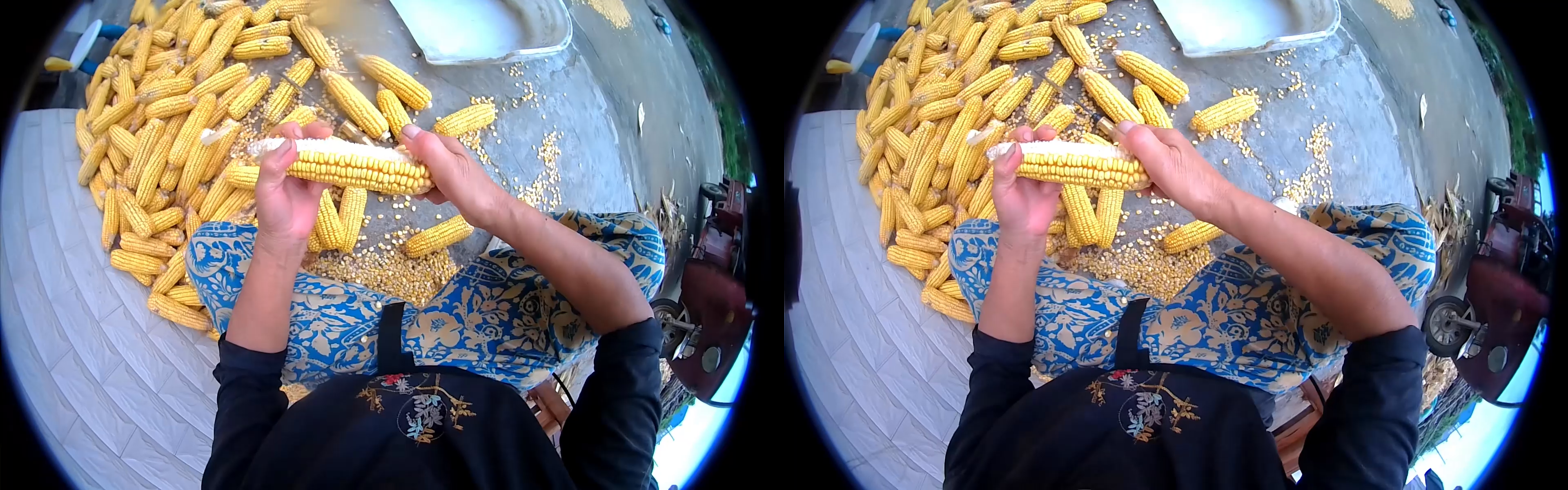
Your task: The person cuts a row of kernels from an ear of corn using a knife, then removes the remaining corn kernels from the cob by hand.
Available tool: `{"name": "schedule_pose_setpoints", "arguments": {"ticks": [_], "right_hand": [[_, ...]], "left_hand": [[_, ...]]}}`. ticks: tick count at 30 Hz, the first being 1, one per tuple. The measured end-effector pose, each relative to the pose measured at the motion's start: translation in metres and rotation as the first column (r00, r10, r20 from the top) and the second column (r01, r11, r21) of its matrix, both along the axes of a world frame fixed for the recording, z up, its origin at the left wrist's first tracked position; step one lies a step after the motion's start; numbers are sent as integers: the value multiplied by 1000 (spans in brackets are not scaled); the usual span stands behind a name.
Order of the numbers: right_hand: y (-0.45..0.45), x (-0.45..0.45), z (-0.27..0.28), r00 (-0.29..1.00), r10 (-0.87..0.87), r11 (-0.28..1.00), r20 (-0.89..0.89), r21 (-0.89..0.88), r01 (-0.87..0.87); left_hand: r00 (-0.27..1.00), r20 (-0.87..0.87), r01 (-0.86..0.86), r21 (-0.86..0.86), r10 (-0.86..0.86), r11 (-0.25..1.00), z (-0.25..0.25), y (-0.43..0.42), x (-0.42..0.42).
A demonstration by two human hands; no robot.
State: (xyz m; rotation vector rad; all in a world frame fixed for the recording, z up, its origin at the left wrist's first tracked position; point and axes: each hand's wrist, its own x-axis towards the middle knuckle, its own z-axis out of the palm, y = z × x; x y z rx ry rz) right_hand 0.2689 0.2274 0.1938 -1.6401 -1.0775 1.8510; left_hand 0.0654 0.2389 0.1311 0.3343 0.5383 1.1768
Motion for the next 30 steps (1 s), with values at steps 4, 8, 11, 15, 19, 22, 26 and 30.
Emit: {"name": "schedule_pose_setpoints", "arguments": {"ticks": [4,8,11,15,19,22,26,30], "right_hand": [[-1,7,-19,998,-68,974,-7,-217,65],[4,9,-14,965,-29,956,-262,-289,-50],[1,0,-4,931,260,927,256,203,-314],[-2,1,-5,857,305,868,416,249,-430],[-6,3,-14,912,240,880,333,322,-350],[-4,3,-11,969,97,972,225,186,-140],[-1,2,-24,976,6,999,216,45,-16],[-1,13,-35,990,-138,964,-20,-230,130]], "left_hand": [[994,-113,25,165,-6,986,3,2,3],[997,-79,17,-40,-20,999,2,5,0],[991,-131,12,-107,-26,994,1,5,4],[987,-157,-9,-161,-17,987,3,3,12],[995,-85,50,-104,-58,993,3,-1,11],[987,-160,23,-86,-37,996,11,-5,17],[970,-241,-7,-33,-1,999,12,-9,17],[924,-380,41,229,51,973,14,-14,18]]}}
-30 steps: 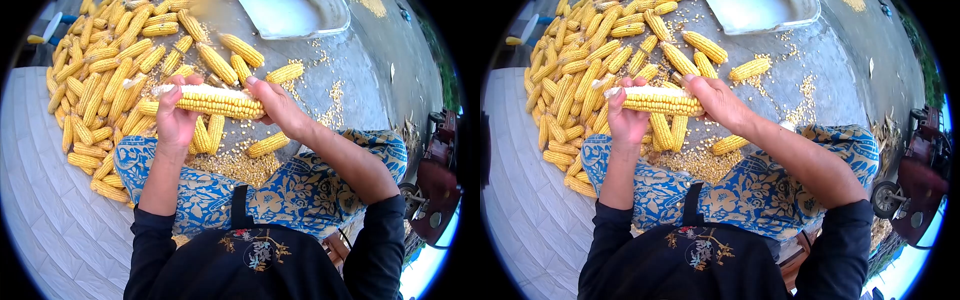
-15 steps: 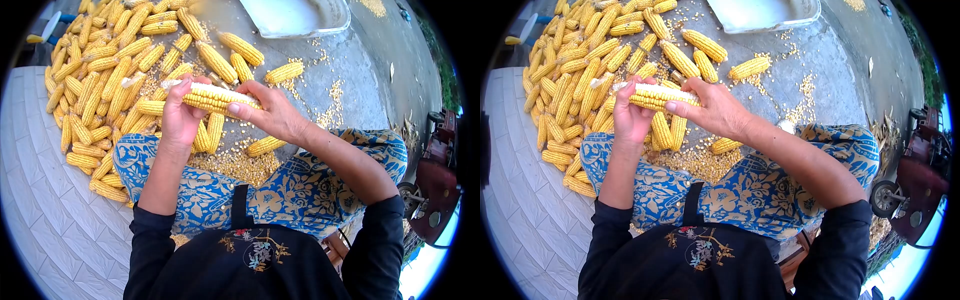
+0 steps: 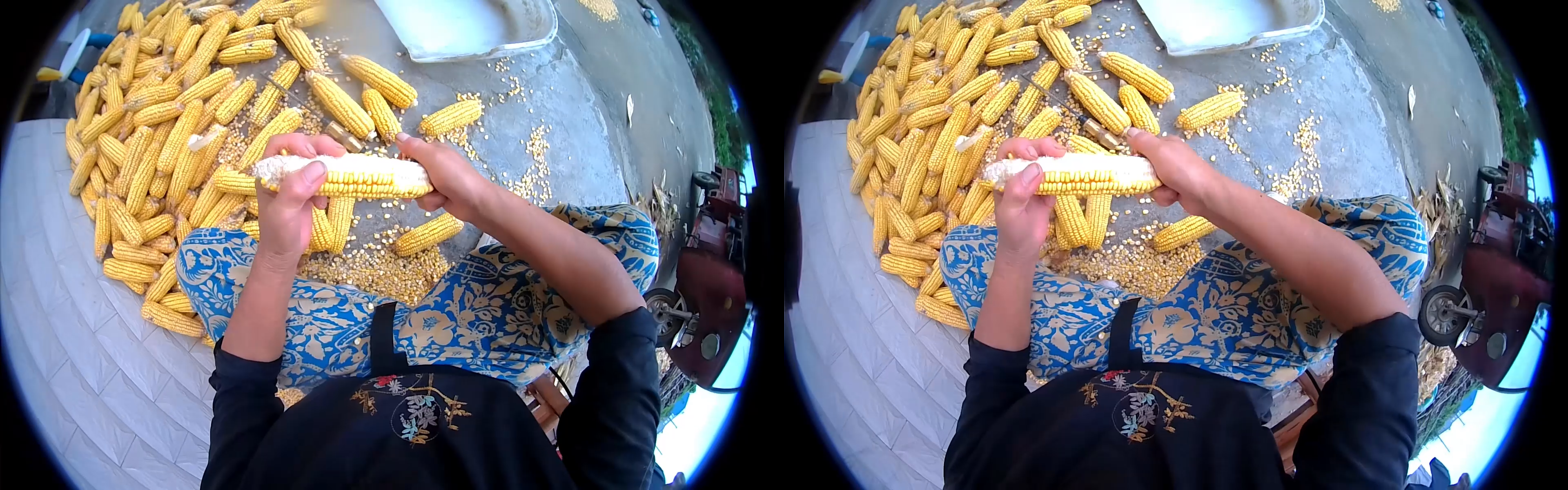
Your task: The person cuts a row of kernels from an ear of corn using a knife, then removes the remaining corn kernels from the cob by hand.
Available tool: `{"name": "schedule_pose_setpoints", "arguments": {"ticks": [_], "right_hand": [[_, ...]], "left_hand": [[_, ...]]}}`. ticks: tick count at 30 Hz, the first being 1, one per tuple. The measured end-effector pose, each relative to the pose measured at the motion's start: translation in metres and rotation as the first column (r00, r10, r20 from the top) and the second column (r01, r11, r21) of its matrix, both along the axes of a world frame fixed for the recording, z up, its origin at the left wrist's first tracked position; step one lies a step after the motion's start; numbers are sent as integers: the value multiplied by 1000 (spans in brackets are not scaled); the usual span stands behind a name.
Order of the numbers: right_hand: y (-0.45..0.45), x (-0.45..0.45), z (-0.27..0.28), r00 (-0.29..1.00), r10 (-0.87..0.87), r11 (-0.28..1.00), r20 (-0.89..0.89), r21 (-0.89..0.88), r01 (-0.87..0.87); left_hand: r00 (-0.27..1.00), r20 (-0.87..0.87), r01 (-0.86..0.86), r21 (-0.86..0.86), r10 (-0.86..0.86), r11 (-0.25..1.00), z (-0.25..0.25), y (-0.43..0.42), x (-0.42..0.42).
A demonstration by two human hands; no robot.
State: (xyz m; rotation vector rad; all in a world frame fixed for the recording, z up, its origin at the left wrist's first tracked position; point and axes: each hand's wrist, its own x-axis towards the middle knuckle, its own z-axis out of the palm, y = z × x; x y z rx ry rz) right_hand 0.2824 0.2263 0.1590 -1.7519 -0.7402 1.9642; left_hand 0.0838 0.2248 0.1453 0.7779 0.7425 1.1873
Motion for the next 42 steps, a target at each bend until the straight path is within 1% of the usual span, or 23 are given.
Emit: {"name": "schedule_pose_setpoints", "arguments": {"ticks": [2,3,4,6,7,8,10,11,12,13,14,18,23,25,26,28,29,31,33,35,36,38,42], "right_hand": [[-2,3,-3,983,2,986,-184,-162,-32],[-1,5,-3,970,58,981,-236,-169,-100],[0,4,0,969,67,980,-240,-168,-109],[3,0,8,962,36,992,-271,-107,-67],[5,4,6,946,76,992,-314,-76,-105],[5,2,8,944,80,992,-319,-71,-108],[6,-3,15,982,170,985,-83,21,-169],[8,0,15,966,248,969,-73,29,-246],[8,0,16,966,248,969,-74,28,-246],[6,-1,17,926,365,910,99,170,-377],[4,-2,18,851,442,809,284,282,-515],[-6,-10,12,847,408,762,341,383,-522],[-9,-9,17,816,452,748,360,346,-567],[-11,-7,8,871,370,766,324,423,-483],[-11,-5,5,872,368,768,323,423,-481],[-9,-2,0,904,321,845,283,346,-408],[-12,-5,1,921,244,837,303,413,-358],[-8,-3,2,925,287,851,249,378,-366],[-6,-7,6,925,330,861,188,342,-377],[-8,-11,13,847,366,746,387,423,-515],[-9,-12,14,846,366,746,388,421,-516],[-9,-14,16,765,464,692,448,356,-628],[-8,-13,18,768,483,705,420,334,-626]], "left_hand": [[999,-36,-8,24,9,1000,7,-1,1],[1000,-9,6,-54,-7,999,2,2,-5],[1000,-12,-2,-53,2,999,-1,3,-6],[991,132,-3,-222,33,975,-5,8,-10],[991,125,-9,-219,37,976,-8,9,-11],[989,133,-25,-277,64,961,-13,10,-12],[982,151,-48,-394,116,918,-19,12,-12],[984,140,-45,-421,114,906,-18,13,-9],[984,139,-46,-422,114,905,-18,13,-7],[987,150,15,-417,52,909,-18,12,-6],[987,161,74,-411,-8,908,-18,11,-5],[997,70,54,-414,-27,909,-16,8,4],[997,56,74,-426,-55,902,-12,5,6],[995,68,90,-431,-67,898,-8,3,9],[998,44,63,-397,-50,916,-4,1,12],[999,21,41,-360,-36,932,-3,2,13],[999,33,52,-355,-43,933,-5,2,12],[998,43,52,-345,-39,937,-5,2,10],[996,-18,75,-285,-84,955,-3,1,10],[994,-27,95,-303,-108,948,-3,-1,11],[989,-35,125,-321,-144,939,-3,-1,12],[984,-80,126,-319,-159,939,-5,-3,13],[982,-95,119,-350,-161,929,-3,-5,15]]}}
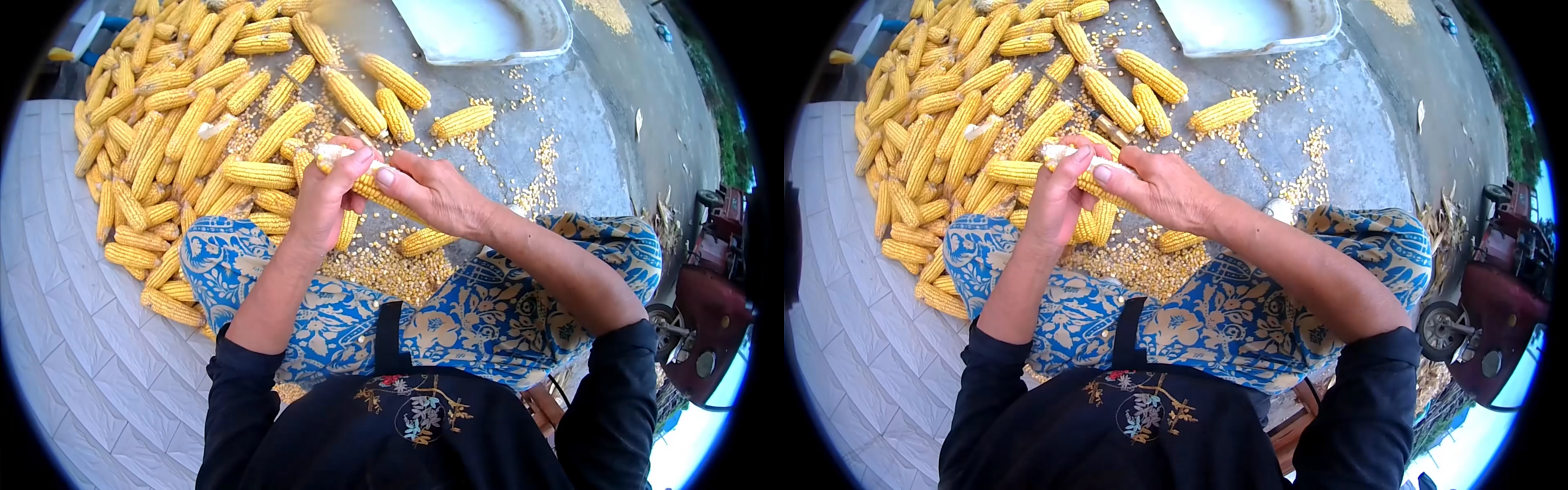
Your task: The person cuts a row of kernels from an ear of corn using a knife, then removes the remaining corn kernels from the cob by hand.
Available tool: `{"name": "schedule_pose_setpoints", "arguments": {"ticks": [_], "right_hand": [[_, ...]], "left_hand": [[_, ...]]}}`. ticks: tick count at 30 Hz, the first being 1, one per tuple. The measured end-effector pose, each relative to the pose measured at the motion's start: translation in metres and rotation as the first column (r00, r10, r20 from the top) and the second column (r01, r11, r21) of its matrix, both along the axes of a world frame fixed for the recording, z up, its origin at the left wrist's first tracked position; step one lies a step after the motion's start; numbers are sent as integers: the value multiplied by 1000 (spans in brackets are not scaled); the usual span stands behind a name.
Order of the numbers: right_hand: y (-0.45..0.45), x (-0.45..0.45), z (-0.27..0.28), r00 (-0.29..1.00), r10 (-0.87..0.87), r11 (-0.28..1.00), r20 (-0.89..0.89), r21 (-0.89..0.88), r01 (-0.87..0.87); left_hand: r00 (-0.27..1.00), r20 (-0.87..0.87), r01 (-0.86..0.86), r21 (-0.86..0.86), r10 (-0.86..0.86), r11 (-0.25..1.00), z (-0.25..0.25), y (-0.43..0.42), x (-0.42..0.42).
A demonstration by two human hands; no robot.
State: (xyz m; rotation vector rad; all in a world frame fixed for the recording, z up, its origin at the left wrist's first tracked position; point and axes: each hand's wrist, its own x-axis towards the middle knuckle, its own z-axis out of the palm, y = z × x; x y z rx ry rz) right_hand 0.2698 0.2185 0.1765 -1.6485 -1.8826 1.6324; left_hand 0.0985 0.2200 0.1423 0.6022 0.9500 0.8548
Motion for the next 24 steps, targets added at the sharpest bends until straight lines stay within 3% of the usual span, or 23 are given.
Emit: {"name": "schedule_pose_setpoints", "arguments": {"ticks": [1,3,4,10,11,15,18,20,22,24], "right_hand": [[-1,2,-4,1000,-4,1000,2,-2,4],[-1,4,-13,967,-224,973,-124,-90,214],[-1,7,-16,965,-231,971,-124,-89,221],[-1,3,-17,970,-187,981,-152,-69,179],[2,3,-9,997,-72,995,-40,-69,69],[1,2,-12,997,-72,994,-8,-85,71],[-2,1,-13,977,-169,985,-130,-48,164],[-1,0,-10,945,-278,950,-171,-194,245],[1,3,-11,949,-278,941,-149,-241,238],[1,5,-12,953,-275,930,-127,-287,230]], "left_hand": [[1000,-9,-20,-19,20,1000,1,-1,2],[1000,-9,-17,37,18,999,4,-5,8],[1000,-10,-17,95,18,995,5,-5,10],[1000,11,9,21,-9,1000,4,-1,4],[999,43,10,1,-10,1000,5,-1,3],[999,22,32,-27,-31,999,3,-1,4],[995,81,57,-3,-56,998,-3,-2,1],[993,113,36,12,-37,999,-1,1,1],[989,144,17,25,-20,1000,0,2,1],[994,70,74,107,-81,992,0,2,1]]}}
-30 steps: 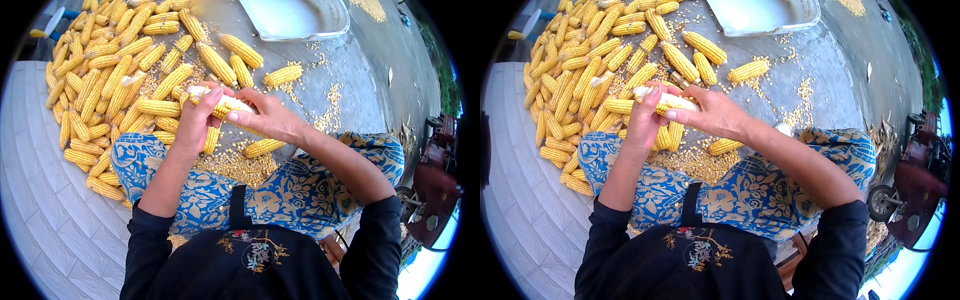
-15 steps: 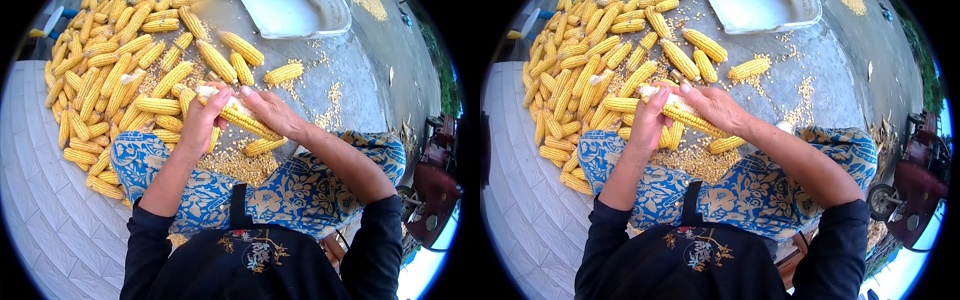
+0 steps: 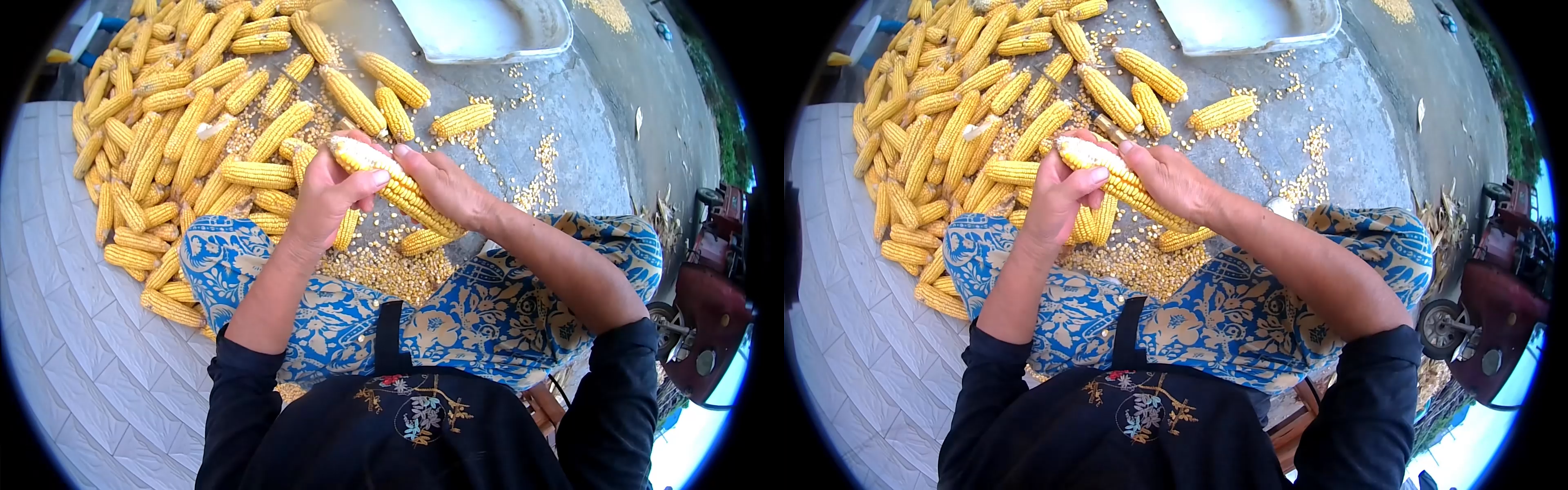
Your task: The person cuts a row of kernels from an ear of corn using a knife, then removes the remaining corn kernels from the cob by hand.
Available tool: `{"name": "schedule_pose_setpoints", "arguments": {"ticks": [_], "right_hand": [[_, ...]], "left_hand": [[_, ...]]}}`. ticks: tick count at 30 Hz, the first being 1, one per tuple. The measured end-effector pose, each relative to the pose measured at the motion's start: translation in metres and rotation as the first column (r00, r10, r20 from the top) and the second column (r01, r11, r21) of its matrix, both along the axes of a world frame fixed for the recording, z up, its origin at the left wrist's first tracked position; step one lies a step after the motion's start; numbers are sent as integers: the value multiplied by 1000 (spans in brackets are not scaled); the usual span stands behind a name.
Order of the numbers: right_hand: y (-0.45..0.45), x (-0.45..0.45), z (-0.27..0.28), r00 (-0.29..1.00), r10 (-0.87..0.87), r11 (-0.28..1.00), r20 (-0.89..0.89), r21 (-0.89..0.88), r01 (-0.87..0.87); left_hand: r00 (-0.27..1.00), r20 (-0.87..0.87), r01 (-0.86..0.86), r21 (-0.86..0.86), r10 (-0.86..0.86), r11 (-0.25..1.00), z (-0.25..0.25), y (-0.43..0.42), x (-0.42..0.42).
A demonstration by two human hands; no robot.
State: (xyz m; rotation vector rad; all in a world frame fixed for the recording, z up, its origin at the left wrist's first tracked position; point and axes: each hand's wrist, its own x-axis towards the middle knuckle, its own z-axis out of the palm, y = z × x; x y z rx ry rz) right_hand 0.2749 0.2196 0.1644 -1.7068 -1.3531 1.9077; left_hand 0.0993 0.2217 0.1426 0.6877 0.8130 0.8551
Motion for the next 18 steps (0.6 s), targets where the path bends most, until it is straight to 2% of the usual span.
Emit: {"name": "schedule_pose_setpoints", "arguments": {"ticks": [2,6,10,12,13,14,15,16,17,18], "right_hand": [[-1,0,-4,993,42,999,113,-30,-39],[-6,-5,-8,989,-3,999,147,41,-3],[-9,-12,1,970,75,987,230,124,-106],[-11,-14,-1,964,105,976,244,160,-147],[-12,-14,-4,978,60,983,200,156,-92],[-13,-13,-6,987,13,988,158,152,-38],[-11,-10,-7,987,12,987,160,154,-37],[-7,-7,-7,996,-8,998,87,58,3],[-4,-5,-7,999,-37,998,16,-41,38],[-4,-5,-5,999,-41,998,16,-42,42]], "left_hand": [[1000,-22,-17,-15,17,1000,0,-1,2],[993,-98,-75,-50,70,996,-2,-4,6],[969,-201,-161,-71,144,984,-4,-5,11],[954,-284,-140,-145,94,979,-6,-1,9],[965,-262,-68,-170,21,983,-12,2,5],[965,-261,-66,-166,21,984,-12,2,2],[994,-95,-69,-165,53,984,-13,3,0],[994,73,-69,-166,82,984,-13,3,-1],[982,158,-87,-117,105,989,-13,8,-3],[982,159,-83,-117,101,990,-13,11,-7]]}}
